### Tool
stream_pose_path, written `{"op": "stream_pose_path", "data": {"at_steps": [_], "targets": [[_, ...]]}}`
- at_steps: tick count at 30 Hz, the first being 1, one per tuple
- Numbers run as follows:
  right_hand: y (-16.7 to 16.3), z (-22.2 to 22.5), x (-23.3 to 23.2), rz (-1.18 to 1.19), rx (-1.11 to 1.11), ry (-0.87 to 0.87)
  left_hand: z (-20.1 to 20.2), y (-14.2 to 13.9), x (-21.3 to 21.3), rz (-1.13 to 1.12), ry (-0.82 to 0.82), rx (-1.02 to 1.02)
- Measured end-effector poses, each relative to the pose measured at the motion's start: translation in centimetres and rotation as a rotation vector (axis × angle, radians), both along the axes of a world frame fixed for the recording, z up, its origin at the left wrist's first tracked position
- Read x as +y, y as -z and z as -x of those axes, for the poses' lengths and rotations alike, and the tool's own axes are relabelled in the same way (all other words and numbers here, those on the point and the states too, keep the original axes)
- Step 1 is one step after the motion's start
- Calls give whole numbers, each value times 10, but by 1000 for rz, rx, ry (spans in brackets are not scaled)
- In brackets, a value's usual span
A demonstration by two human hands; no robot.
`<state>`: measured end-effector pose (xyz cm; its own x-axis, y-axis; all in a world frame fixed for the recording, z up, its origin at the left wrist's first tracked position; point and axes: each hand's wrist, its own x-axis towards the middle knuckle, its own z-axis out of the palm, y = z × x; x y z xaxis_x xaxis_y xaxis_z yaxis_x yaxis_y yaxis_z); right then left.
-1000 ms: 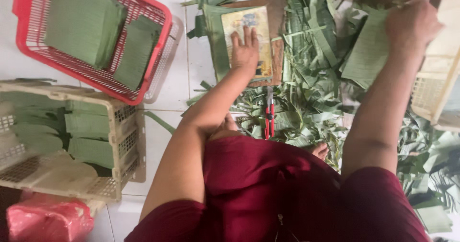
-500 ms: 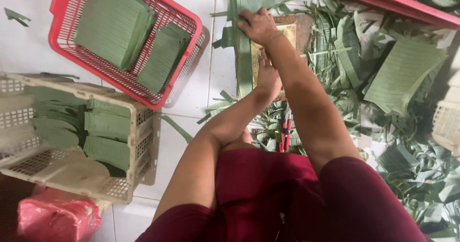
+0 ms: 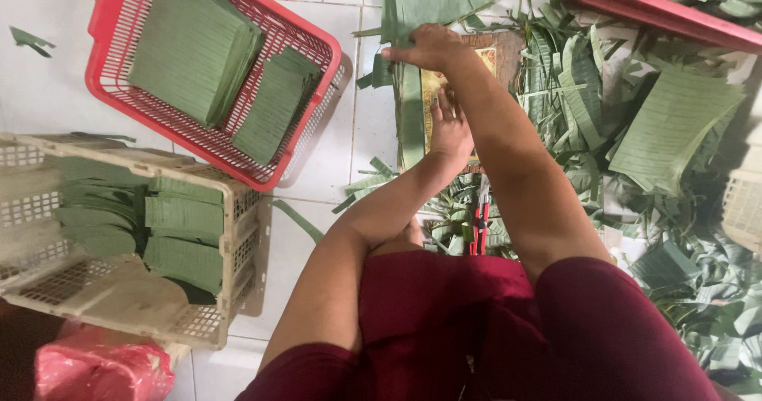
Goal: The person sits on the floor trimming banana leaf pieces with scissors, using a printed paper template and a metal ruler to guide cuts. They stack trimmed leaf pieces, place finished stacks into plastic baskets, and clear leaf scraps aside between cuts.
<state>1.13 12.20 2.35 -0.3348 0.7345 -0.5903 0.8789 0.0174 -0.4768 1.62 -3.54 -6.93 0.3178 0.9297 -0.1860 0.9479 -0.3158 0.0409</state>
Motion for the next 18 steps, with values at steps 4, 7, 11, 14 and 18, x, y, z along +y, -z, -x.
{"op": "stream_pose_path", "data": {"at_steps": [4,7,11,14,18], "targets": [[3,-3,10,144,-88,-80,-2,3,-2,-24,-38,-49],[4,-7,15,42,-67,-196,-1,4,-4,-31,-20,17],[8,-17,19,229,-161,-164,-2,9,-6,-123,-56,-5],[14,-19,21,184,-241,-229,-4,13,-7,-136,-68,-17],[16,-19,22,158,-238,-294,-2,16,-7,-137,-51,-9]]}}
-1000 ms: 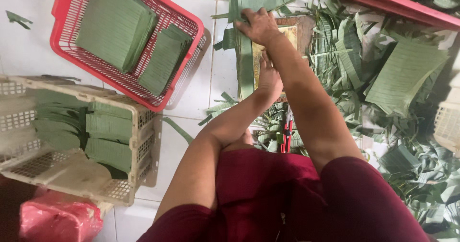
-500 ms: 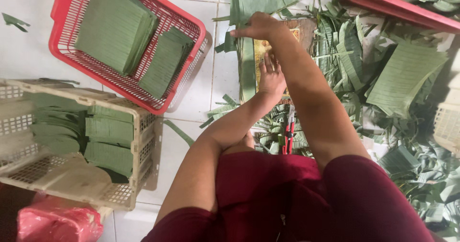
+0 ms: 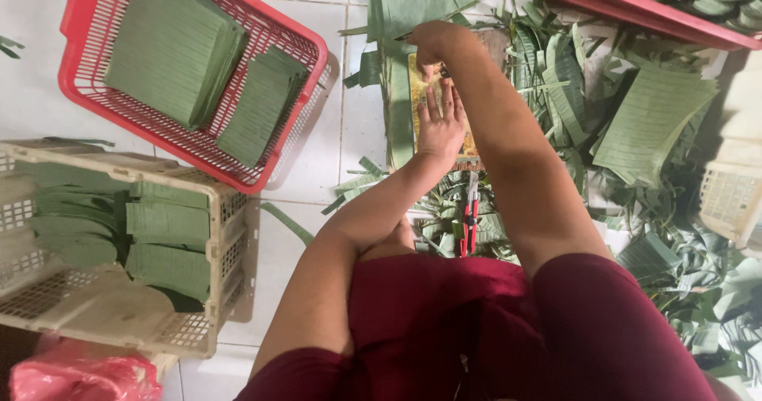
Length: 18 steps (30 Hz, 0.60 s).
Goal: The person sits on the floor trimming banana leaf pieces with scissors, using a printed paper template and a metal ruler to guide cuts. They stack trimmed leaf pieces, place finished stacks into plastic baskets, and clear leaf scraps aside between cuts.
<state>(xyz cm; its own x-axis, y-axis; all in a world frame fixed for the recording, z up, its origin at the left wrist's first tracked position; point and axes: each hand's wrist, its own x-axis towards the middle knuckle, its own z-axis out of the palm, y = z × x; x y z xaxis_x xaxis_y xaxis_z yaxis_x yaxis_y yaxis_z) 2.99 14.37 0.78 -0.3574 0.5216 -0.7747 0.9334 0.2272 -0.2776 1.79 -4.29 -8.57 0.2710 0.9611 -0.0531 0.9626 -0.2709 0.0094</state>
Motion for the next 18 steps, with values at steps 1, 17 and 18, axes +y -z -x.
{"op": "stream_pose_path", "data": {"at_steps": [1,17,18], "targets": [[-3,0,-1,-10,15,-20,1,-1,0,3,13,-6],[-90,-78,-122,-712,479,282,46,12,-87,314,350,-905],[-91,-89,-132,-700,649,527,46,17,-87,461,194,-1025]]}}
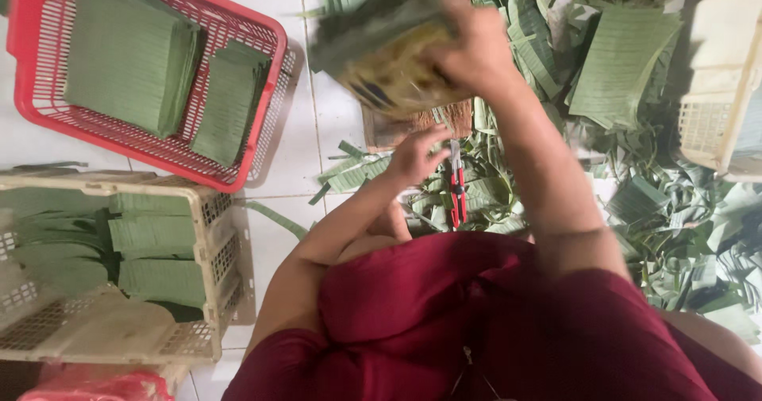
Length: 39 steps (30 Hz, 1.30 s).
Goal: The person sits on the floor trimming banana leaf pieces with scissors, using a printed paper template and a metal ruler to guide cuts. They stack trimmed leaf pieces, place finished stacks into plastic baskets, and clear leaf scraps aside between cuts.
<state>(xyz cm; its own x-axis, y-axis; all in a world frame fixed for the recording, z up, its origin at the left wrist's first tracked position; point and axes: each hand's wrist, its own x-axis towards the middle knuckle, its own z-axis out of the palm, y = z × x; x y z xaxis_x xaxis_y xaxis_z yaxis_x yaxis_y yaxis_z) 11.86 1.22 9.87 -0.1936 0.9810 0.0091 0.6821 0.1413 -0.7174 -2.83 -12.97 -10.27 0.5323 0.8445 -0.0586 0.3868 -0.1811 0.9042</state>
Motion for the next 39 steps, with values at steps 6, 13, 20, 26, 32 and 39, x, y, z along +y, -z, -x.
{"op": "stream_pose_path", "data": {"at_steps": [6,13,20,26,32,39], "targets": [[84,10,-58,146,1467,695,46,19,74,1108,-788,-788],[188,45,-101,223,1349,1101,69,12,70,891,-760,-777],[179,44,-129,758,1273,892,84,13,85,660,-778,-533],[154,20,-121,693,441,93,104,3,87,684,-734,-487],[152,43,-56,213,-44,386,104,2,86,773,-723,-517],[167,35,-36,295,-12,448,108,3,85,844,-723,-460]]}}
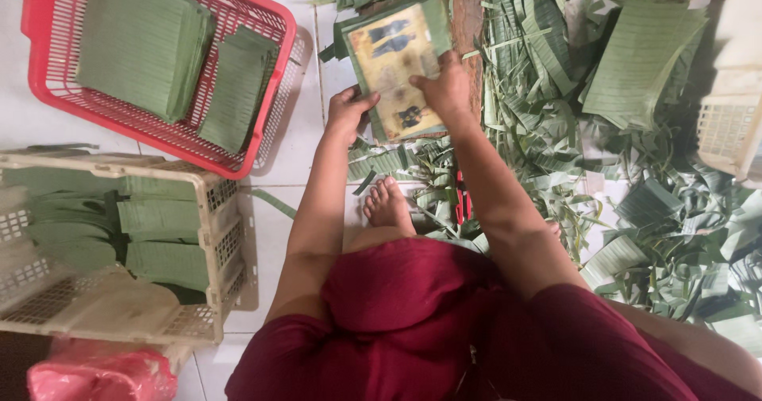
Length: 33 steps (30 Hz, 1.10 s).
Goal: The person sits on the floor trimming banana leaf pieces with scissors, using a printed paper template and a metal ruler to guide cuts. They stack trimmed leaf pieces, place finished stacks into plastic baskets, and clear leaf scraps aside between cuts.
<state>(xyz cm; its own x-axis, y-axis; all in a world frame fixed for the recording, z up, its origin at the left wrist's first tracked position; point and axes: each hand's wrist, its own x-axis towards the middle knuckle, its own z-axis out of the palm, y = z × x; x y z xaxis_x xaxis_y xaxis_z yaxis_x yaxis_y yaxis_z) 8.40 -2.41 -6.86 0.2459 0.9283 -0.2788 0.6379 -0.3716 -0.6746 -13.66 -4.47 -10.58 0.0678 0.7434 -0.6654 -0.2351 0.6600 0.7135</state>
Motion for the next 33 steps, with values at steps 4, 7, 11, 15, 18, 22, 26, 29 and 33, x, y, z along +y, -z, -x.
{"op": "stream_pose_path", "data": {"at_steps": [4,7,11,15,18,22,26,29,33], "targets": [[5,-16,3,-5,20,82,0,3,-1,-15,-10,-3],[4,-19,4,17,2,103,0,6,-2,-24,-10,0],[2,-16,4,41,8,138,1,7,-2,18,-34,-76],[3,-14,5,54,11,155,5,6,-1,116,-66,-191],[2,-14,5,69,17,157,7,6,-1,107,-54,-204],[-1,-14,6,76,5,142,7,4,-2,103,-60,-210],[-3,-14,5,88,14,124,7,0,-2,112,-62,-202],[-1,-15,5,121,16,144,7,-2,-2,122,-78,-206],[3,-17,6,84,13,127,7,1,-1,112,-92,-188]]}}
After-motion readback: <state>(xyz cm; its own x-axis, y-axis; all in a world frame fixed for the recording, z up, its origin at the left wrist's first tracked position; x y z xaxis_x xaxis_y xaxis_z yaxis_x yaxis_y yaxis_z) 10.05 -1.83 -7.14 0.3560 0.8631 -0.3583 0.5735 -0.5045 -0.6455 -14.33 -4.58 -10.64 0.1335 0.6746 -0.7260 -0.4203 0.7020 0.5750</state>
